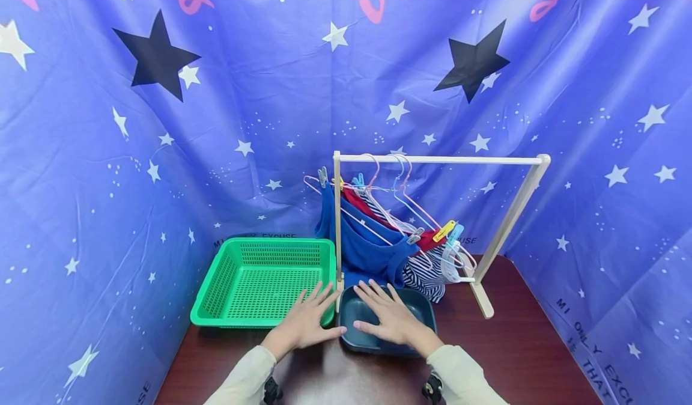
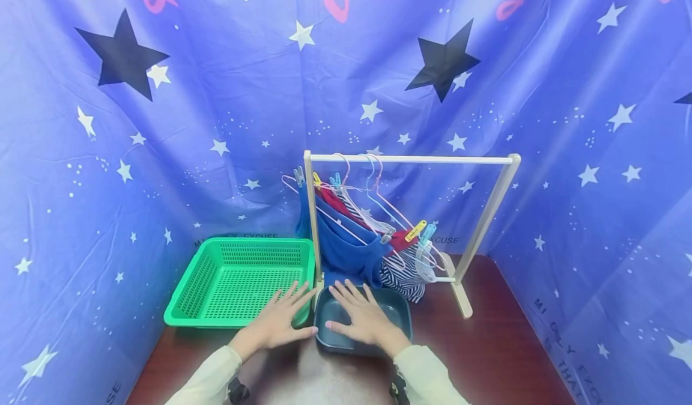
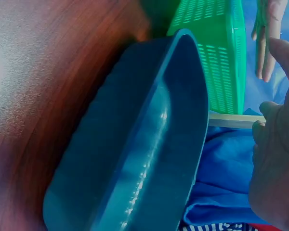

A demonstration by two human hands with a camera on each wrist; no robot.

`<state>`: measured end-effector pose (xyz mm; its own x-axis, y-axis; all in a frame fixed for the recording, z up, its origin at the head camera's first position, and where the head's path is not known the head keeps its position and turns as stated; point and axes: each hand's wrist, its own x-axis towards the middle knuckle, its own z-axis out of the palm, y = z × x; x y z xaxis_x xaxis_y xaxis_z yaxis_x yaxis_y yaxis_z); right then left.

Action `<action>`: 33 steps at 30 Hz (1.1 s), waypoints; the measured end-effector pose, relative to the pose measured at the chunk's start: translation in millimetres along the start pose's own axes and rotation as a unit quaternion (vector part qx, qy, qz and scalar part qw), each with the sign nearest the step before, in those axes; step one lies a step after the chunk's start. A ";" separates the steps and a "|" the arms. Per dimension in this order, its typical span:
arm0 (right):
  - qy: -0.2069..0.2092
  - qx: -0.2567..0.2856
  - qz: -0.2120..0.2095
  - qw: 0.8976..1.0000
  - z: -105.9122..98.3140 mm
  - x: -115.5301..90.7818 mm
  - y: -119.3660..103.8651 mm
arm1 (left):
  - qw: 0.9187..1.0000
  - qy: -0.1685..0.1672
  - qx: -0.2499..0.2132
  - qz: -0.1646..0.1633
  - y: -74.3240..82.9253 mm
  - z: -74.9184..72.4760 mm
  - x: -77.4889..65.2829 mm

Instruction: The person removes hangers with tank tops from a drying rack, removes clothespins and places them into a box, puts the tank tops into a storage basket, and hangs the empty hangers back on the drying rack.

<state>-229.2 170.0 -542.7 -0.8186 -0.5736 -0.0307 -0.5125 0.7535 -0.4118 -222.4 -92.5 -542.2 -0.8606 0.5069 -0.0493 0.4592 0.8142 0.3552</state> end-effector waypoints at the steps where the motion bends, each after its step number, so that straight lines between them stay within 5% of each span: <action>1: 0.001 -0.001 0.000 1.000 -1.6 -0.2 -0.6 | 1.000 -0.002 -0.004 -0.003 -0.2 -1.2 -0.4; 13: 0.035 -0.008 -0.052 0.998 -37.4 5.1 -10.7 | 0.999 -0.003 -0.040 -0.010 -9.0 -18.0 -4.9; 27: 0.085 -0.032 -0.090 0.992 -126.7 16.5 -46.8 | 0.998 0.022 -0.059 0.019 -28.0 -30.1 -11.7; 33: 0.145 -0.021 -0.104 0.984 -163.9 23.7 -47.8 | 0.996 0.038 -0.063 0.047 -37.1 -27.4 -15.0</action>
<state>-266.7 173.1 -374.5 -0.7315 -0.6055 0.3136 -0.6819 0.6453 -0.3445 -232.6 -138.0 -529.0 -0.8318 0.5520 0.0580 0.5105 0.7199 0.4703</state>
